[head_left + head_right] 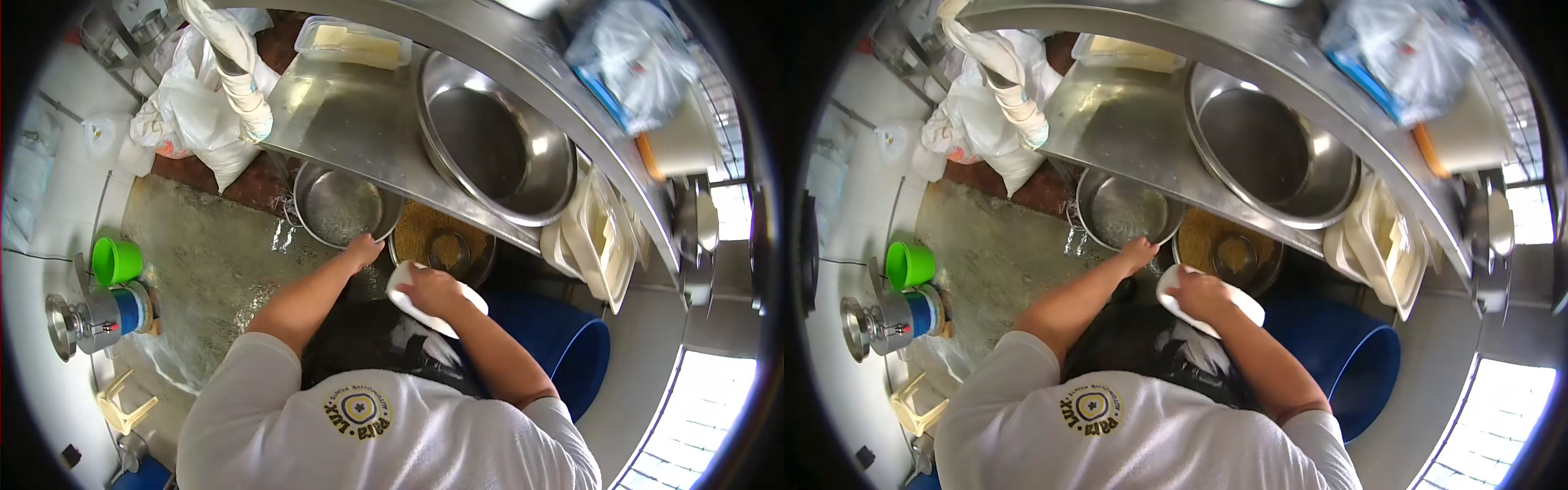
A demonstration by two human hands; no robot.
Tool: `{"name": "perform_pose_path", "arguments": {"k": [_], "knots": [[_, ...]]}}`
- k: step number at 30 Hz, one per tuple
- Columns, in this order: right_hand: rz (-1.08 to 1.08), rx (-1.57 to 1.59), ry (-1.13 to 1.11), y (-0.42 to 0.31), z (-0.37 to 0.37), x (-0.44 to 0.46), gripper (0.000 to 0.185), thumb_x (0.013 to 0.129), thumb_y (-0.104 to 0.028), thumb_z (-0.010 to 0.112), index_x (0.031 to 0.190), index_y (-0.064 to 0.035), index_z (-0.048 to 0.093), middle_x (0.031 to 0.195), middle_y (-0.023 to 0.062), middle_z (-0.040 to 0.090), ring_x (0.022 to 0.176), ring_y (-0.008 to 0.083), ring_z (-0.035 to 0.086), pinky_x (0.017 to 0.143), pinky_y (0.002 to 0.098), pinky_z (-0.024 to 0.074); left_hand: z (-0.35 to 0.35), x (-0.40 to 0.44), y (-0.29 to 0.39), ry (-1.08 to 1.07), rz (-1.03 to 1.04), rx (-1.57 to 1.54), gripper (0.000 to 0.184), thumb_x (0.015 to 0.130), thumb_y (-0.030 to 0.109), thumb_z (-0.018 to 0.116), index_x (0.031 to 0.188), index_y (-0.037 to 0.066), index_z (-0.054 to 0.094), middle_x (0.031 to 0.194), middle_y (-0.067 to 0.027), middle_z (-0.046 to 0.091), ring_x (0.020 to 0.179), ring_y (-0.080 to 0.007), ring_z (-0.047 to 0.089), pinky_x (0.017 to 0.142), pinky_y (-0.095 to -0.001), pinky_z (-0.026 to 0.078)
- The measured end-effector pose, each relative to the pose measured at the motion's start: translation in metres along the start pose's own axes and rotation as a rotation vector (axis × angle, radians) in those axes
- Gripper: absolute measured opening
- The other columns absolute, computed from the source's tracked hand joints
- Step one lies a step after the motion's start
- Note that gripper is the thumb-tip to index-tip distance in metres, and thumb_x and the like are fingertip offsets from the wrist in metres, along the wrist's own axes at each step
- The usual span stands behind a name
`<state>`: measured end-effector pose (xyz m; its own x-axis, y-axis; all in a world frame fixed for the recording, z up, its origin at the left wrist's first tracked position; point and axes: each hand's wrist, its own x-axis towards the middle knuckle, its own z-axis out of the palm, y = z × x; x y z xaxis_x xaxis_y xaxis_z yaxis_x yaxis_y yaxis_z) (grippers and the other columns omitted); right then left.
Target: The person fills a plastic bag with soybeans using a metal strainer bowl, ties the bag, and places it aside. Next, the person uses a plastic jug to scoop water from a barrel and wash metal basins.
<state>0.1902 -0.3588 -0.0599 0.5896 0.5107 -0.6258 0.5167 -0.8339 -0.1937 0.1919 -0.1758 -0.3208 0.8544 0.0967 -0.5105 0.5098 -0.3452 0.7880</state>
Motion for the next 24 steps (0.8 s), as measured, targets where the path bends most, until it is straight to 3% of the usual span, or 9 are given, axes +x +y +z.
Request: {"name": "perform_pose_path", "arguments": {"k": [3, 5, 8, 9, 10, 14, 16, 17, 24], "knots": [[-0.147, -0.005, -0.070, -0.050, -0.030, 0.044, 0.070, 0.100, -0.048, 0.058, 0.147, 0.0027, 0.045, 0.113, 0.0262, 0.070, 0.106, 0.0440, 0.069, 0.093, 0.0523, 0.0530, -0.004, 0.031, -0.037, 0.066, 0.012, 0.218, 0.043, 0.093, 0.035, 0.063, 0.102, -0.006, 0.074, 0.108, -0.0302, 0.070, 0.105, -0.0461, 0.068, 0.090, -0.0489, 0.056], [-0.186, 0.026, -0.029, -0.061, -0.027, 0.070, 0.070, 0.101, -0.047, 0.058, 0.147, 0.0031, 0.044, 0.112, 0.0260, 0.070, 0.104, 0.0437, 0.069, 0.093, 0.0518, 0.0532, -0.041, 0.047, -0.043, -0.266, 0.307, 0.683, 0.033, 0.090, 0.028, 0.064, 0.096, -0.003, 0.075, 0.103, -0.0282, 0.072, 0.099, -0.0441, 0.070, 0.086, -0.0493, 0.057], [-0.239, 0.129, 0.052, -0.060, -0.028, 0.096, 0.071, 0.101, -0.045, 0.059, 0.149, 0.0042, 0.041, 0.108, 0.0257, 0.070, 0.102, 0.0426, 0.069, 0.091, 0.0502, 0.0537, -0.076, 0.091, -0.096, 0.159, -0.286, -0.321, 0.024, 0.089, 0.021, 0.066, 0.099, 0.001, 0.071, 0.091, -0.0221, 0.073, 0.090, -0.0379, 0.074, 0.081, -0.0503, 0.059], [-0.256, 0.193, 0.073, -0.056, -0.025, 0.101, 0.072, 0.101, -0.044, 0.061, 0.149, 0.0048, 0.040, 0.106, 0.0256, 0.069, 0.100, 0.0419, 0.069, 0.090, 0.0491, 0.0539, -0.095, 0.085, -0.079, 0.644, -0.330, -0.273, 0.030, 0.090, 0.026, 0.067, 0.107, 0.001, 0.069, 0.093, -0.0208, 0.072, 0.097, -0.0350, 0.073, 0.082, -0.0486, 0.059], [-0.340, 0.239, 0.141, -0.042, -0.006, 0.106, 0.074, 0.099, -0.042, 0.065, 0.150, 0.0055, 0.040, 0.104, 0.0263, 0.068, 0.099, 0.0408, 0.069, 0.087, 0.0472, 0.0546, -0.113, 0.109, -0.107, 0.789, -0.536, 0.133, 0.040, 0.089, 0.031, 0.069, 0.113, -0.001, 0.066, 0.107, -0.0252, 0.071, 0.102, -0.0388, 0.072, 0.086, -0.0472, 0.058], [-0.330, 0.445, 0.169, -0.012, 0.032, 0.098, 0.075, 0.097, -0.035, 0.070, 0.154, 0.0000, 0.038, 0.104, 0.0241, 0.068, 0.097, 0.0416, 0.068, 0.085, 0.0463, 0.0554, -0.145, 0.144, -0.181, 0.764, -0.729, 0.197, 0.072, 0.087, 0.040, 0.074, 0.134, -0.010, 0.051, 0.134, -0.0312, 0.059, 0.121, -0.0443, 0.062, 0.098, -0.0513, 0.053], [-0.320, 0.480, 0.288, 0.004, 0.050, 0.085, 0.076, 0.095, -0.032, 0.074, 0.153, 0.0029, 0.039, 0.105, 0.0262, 0.068, 0.098, 0.0424, 0.068, 0.085, 0.0454, 0.0557, -0.143, 0.152, -0.195, 0.736, -0.696, -0.615, 0.080, 0.088, 0.045, 0.075, 0.140, -0.007, 0.046, 0.139, -0.0271, 0.057, 0.130, -0.0402, 0.057, 0.098, -0.0519, 0.052], [-0.307, 0.487, 0.293, 0.011, 0.055, 0.077, 0.076, 0.095, -0.032, 0.074, 0.153, 0.0029, 0.039, 0.105, 0.0262, 0.068, 0.098, 0.0424, 0.068, 0.085, 0.0454, 0.0557, -0.143, 0.153, -0.210, 0.725, -0.693, -0.605, 0.080, 0.088, 0.045, 0.075, 0.140, -0.007, 0.046, 0.139, -0.0271, 0.057, 0.130, -0.0402, 0.057, 0.098, -0.0519, 0.052], [0.070, 0.404, 0.337, 0.074, 0.071, -0.019, 0.076, 0.095, -0.035, 0.074, 0.151, 0.0049, 0.043, 0.106, 0.0292, 0.070, 0.100, 0.0419, 0.071, 0.088, 0.0433, 0.0568, -0.130, 0.096, -0.147, 0.418, -0.683, -0.911, 0.047, 0.098, 0.045, 0.069, 0.124, 0.007, 0.058, 0.094, -0.0118, 0.059, 0.072, -0.0224, 0.057, 0.060, -0.0420, 0.049]]}}
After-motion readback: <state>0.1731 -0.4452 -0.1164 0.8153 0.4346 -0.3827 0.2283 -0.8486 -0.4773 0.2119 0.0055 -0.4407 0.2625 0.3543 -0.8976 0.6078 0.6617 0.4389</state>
